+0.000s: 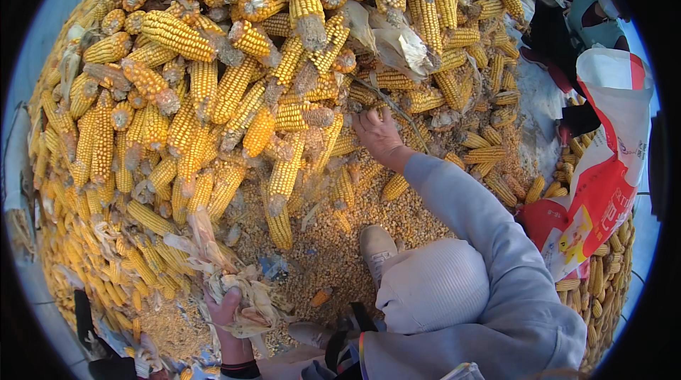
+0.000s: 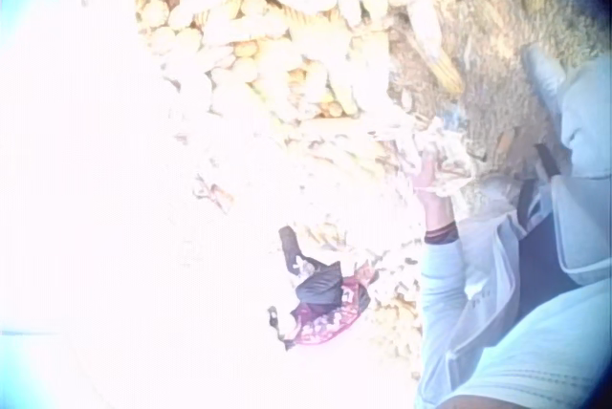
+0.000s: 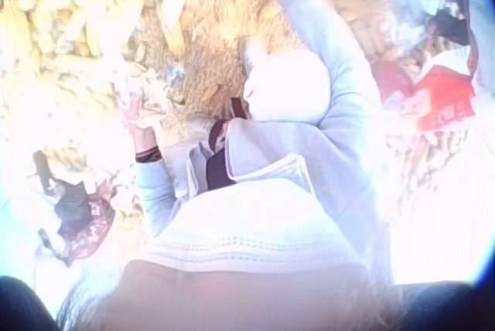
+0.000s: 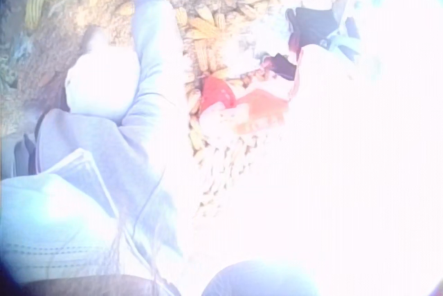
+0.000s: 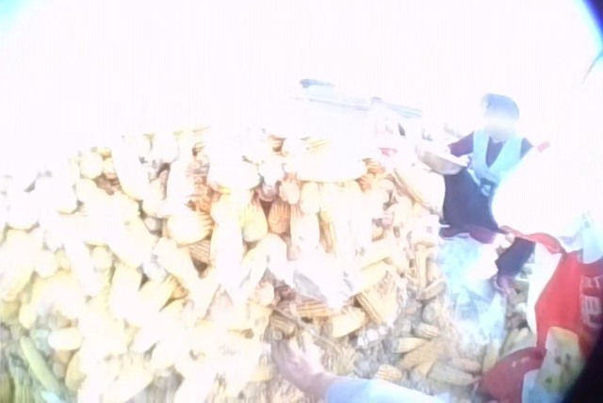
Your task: The person shucks dried corn cobs by hand, removing husks and kernels, then scoops loose kernels into a metal bowl and pours them into a large sack. Other workers are visible nearby performing similar tasks.
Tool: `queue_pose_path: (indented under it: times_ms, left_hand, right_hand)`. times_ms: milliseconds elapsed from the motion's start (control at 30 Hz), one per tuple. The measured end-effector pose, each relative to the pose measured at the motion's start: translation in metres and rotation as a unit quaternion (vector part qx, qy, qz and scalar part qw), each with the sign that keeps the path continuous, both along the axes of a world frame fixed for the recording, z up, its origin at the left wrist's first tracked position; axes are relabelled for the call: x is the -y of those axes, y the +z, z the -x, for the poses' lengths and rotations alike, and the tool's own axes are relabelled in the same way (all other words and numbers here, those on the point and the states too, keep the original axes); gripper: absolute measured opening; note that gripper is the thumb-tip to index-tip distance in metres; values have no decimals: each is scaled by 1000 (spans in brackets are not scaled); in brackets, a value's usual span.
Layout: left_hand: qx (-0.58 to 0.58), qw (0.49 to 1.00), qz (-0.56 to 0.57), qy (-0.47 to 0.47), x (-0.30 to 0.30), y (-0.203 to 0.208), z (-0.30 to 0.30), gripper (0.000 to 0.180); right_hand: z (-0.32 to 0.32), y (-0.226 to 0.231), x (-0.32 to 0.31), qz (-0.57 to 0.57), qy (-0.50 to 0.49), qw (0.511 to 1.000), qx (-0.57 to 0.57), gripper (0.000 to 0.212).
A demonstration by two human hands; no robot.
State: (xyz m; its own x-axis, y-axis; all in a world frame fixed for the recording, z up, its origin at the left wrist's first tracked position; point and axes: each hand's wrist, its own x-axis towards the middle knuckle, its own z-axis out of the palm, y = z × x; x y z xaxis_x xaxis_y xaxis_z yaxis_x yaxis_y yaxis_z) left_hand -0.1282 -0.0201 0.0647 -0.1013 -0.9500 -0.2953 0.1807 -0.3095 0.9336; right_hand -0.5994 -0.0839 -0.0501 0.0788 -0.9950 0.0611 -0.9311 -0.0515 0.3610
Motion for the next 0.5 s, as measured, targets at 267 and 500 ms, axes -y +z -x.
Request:
queue_pose_path:
  times_ms: [267, 500]
  left_hand:
    - [-78, 994, -68, -19, -13, 13, 6, 66]
    - [-113, 993, -36, -20, -19, 19, 1, 65]
  right_hand:
    - [-26, 10, 12, -74, -29, 988, -135, 55]
    - [-37, 17, -25, -30, -197, 973, 116, 54]
